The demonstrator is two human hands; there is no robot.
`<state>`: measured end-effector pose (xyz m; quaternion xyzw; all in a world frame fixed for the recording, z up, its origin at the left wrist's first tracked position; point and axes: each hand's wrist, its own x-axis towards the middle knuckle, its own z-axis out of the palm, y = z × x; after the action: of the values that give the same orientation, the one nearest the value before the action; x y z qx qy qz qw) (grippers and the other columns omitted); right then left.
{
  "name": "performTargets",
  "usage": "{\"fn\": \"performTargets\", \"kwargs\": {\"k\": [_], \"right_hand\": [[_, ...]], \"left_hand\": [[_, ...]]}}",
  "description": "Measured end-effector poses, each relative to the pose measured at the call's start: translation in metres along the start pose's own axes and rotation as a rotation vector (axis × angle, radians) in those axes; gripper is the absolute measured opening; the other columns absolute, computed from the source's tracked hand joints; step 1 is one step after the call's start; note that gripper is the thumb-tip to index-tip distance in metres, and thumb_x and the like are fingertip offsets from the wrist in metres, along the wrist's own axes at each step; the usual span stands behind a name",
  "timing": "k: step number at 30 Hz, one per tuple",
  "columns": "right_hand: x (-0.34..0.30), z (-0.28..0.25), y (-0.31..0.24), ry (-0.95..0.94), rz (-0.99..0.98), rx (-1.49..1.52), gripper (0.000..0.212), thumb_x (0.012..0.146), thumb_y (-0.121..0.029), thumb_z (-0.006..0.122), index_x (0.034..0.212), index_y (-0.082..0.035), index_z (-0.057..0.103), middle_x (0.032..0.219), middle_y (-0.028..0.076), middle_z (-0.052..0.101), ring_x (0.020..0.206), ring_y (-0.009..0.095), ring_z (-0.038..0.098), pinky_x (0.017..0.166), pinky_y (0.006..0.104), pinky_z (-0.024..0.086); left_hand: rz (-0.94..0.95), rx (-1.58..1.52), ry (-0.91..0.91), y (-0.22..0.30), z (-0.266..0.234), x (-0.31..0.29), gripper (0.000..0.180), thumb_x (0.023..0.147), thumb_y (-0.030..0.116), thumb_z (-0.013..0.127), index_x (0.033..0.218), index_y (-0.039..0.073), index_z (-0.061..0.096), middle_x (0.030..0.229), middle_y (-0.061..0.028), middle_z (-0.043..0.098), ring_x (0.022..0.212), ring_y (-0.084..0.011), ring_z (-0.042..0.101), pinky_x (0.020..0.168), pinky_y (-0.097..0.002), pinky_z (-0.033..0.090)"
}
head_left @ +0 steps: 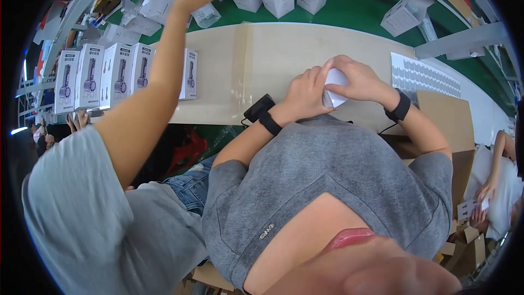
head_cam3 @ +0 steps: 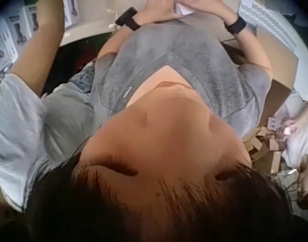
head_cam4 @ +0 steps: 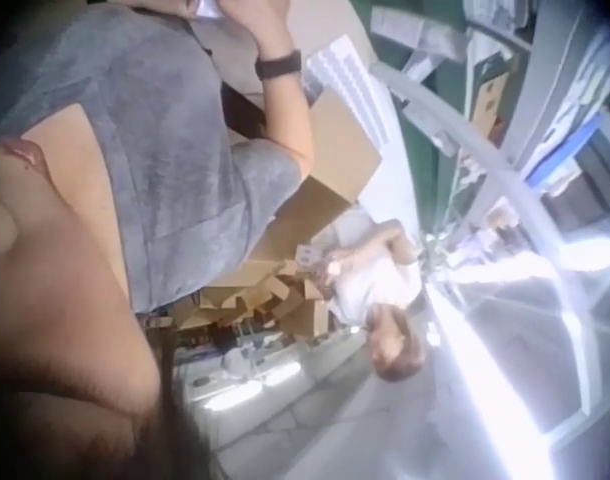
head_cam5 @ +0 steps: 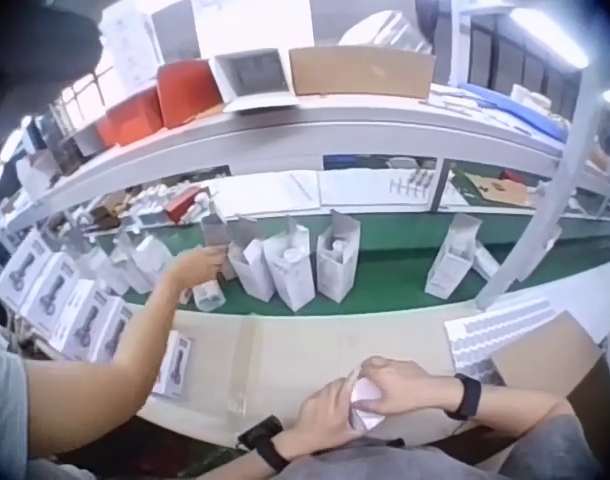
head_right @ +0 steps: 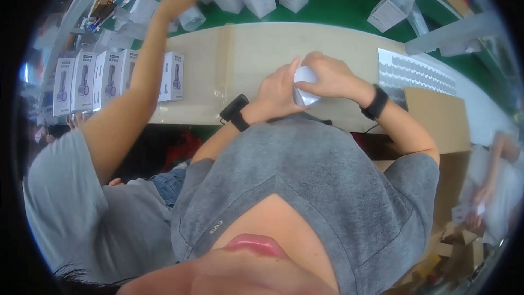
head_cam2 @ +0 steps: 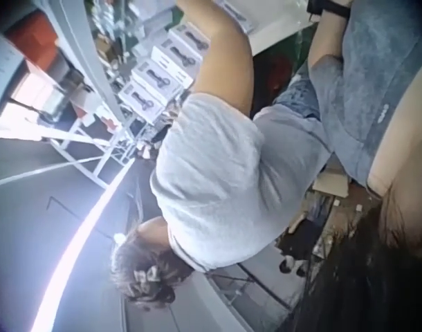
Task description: The person packages handheld fans by placing each fan into a box, closing the lid, and stacking the finished boxes on the table.
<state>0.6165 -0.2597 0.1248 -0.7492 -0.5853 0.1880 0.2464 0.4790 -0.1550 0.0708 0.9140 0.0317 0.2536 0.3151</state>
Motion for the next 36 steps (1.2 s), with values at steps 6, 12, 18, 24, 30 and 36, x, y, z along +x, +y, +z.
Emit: {"fn": "performTargets", "kwargs": {"k": [6, 12, 18, 24, 30, 36], "right_hand": [[-0.004, -0.014, -0.001, -0.357, 0.129, -0.106, 0.037, 0.067, -0.02, 0.062, 0.096, 0.001, 0.054, 0.094, 0.017, 0.057, 0.085, 0.034, 0.056, 0.073, 0.0376, 0.046], [-0.031, -0.003, 0.037, -0.274, 0.197, 0.051, 0.036, 0.065, -0.022, 0.063, 0.091, 0.002, 0.059, 0.09, 0.019, 0.06, 0.078, 0.033, 0.059, 0.068, 0.0359, 0.048], [-0.061, -0.017, 0.022, -0.136, 0.265, 0.443, 0.038, 0.069, -0.014, 0.059, 0.105, 0.0, 0.057, 0.108, 0.016, 0.057, 0.098, 0.029, 0.056, 0.074, 0.0333, 0.049], [-0.065, -0.047, 0.031, 0.121, 0.15, 0.716, 0.047, 0.069, -0.006, 0.056, 0.115, -0.003, 0.05, 0.123, 0.012, 0.049, 0.114, 0.025, 0.046, 0.095, 0.0378, 0.038], [-0.034, -0.033, -0.024, 0.215, -0.475, -0.39, 0.042, 0.07, -0.012, 0.063, 0.111, -0.007, 0.054, 0.125, 0.015, 0.046, 0.115, 0.028, 0.045, 0.098, 0.0405, 0.034], [-0.025, -0.027, 0.017, 0.06, -0.195, -0.142, 0.05, 0.07, -0.017, 0.068, 0.116, -0.01, 0.05, 0.121, 0.016, 0.046, 0.109, 0.03, 0.047, 0.092, 0.0393, 0.04]], "left_hand": [[0.083, 0.167, -0.256, 0.014, 0.001, 0.014, 0.101, 0.052, 0.036, 0.076, 0.133, 0.002, 0.027, 0.086, -0.0126, 0.051, 0.074, -0.027, 0.052, 0.067, -0.0366, 0.045], [0.208, 0.054, -0.295, 0.01, 0.034, 0.012, 0.097, 0.054, 0.035, 0.076, 0.133, 0.003, 0.028, 0.092, -0.0128, 0.052, 0.082, -0.0286, 0.051, 0.079, -0.0397, 0.04], [0.226, -0.151, -0.224, 0.009, 0.015, 0.015, 0.092, 0.051, 0.032, 0.078, 0.127, 0.003, 0.034, 0.099, -0.012, 0.053, 0.086, -0.0298, 0.049, 0.086, -0.0392, 0.037], [-0.041, -0.355, -0.181, -0.026, -0.007, 0.004, 0.084, 0.052, 0.031, 0.081, 0.118, 0.002, 0.038, 0.101, -0.014, 0.053, 0.096, -0.0315, 0.049, 0.088, -0.0397, 0.037], [-0.274, -0.595, 0.155, -0.02, 0.032, -0.007, 0.083, 0.057, 0.037, 0.08, 0.119, 0.003, 0.036, 0.103, -0.017, 0.052, 0.103, -0.0309, 0.049, 0.086, -0.0418, 0.041], [-0.568, -0.411, -0.288, -0.014, 0.001, 0.002, 0.087, 0.061, 0.041, 0.076, 0.125, 0.002, 0.032, 0.11, -0.0203, 0.05, 0.104, -0.0332, 0.05, 0.088, -0.041, 0.041]]}}
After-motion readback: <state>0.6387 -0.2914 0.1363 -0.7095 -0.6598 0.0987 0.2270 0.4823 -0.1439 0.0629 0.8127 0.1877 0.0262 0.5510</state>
